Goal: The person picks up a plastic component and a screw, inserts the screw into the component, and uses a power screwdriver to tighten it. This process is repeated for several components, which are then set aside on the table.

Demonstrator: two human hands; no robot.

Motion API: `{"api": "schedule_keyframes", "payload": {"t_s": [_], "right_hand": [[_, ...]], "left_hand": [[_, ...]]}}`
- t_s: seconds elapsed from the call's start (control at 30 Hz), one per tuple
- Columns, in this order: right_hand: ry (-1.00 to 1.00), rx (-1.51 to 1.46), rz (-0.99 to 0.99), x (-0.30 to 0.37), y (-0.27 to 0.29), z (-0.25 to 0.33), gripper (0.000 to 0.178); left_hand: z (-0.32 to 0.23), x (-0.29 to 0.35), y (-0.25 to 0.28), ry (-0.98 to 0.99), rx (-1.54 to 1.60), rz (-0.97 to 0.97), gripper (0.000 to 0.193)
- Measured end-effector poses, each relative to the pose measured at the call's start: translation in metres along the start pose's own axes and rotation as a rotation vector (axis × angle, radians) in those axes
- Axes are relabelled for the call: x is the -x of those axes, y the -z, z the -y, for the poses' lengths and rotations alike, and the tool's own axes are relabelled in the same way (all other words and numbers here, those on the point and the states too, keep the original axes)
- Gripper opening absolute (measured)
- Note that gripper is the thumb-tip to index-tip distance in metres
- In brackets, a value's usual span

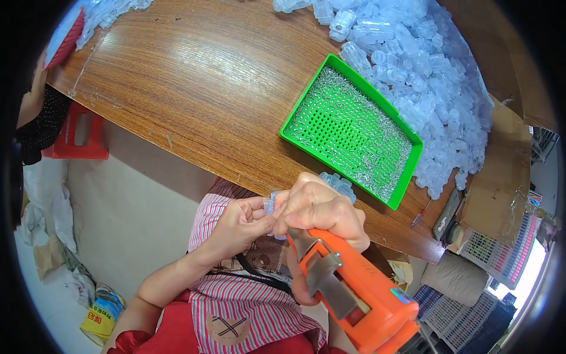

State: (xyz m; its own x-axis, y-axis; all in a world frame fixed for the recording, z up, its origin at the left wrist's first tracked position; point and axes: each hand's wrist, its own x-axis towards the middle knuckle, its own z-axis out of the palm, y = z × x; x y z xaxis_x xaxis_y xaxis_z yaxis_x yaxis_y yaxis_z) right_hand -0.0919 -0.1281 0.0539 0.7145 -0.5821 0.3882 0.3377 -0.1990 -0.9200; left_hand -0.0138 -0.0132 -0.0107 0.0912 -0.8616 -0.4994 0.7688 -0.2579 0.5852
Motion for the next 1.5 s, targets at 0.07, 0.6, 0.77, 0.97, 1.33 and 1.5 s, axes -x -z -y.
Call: {"api": "schedule_keyframes", "payload": {"t_s": [0.07,0.6,0.77,0.97,1.33,1.5], "right_hand": [[-0.011,0.005,0.005,-0.002,0.002,0.003,0.077],[-0.097,-0.01,0.058,-0.005,0.002,0.001,0.07],[-0.041,-0.029,0.079,-0.004,0.005,-0.002,0.072],[-0.142,0.178,-0.017,-0.002,0.001,0.001,0.076],[-0.101,0.19,-0.433,-0.072,0.062,0.035,0.042],[-0.05,0.381,-0.369,-0.067,0.083,0.027,0.048]], "left_hand": [[0.0,0.0,-0.003,-0.026,0.042,0.024,0.024],[-0.002,-0.001,0.0,-0.02,0.016,0.026,0.022],[-0.007,0.001,-0.001,0.001,-0.084,0.05,0.021],[0.003,0.001,0.002,-0.009,-0.14,-0.016,0.023],[-0.041,0.014,-0.013,0.02,-0.183,0.246,0.041],[-0.065,0.003,-0.042,-0.172,-0.328,0.306,0.045]]}}
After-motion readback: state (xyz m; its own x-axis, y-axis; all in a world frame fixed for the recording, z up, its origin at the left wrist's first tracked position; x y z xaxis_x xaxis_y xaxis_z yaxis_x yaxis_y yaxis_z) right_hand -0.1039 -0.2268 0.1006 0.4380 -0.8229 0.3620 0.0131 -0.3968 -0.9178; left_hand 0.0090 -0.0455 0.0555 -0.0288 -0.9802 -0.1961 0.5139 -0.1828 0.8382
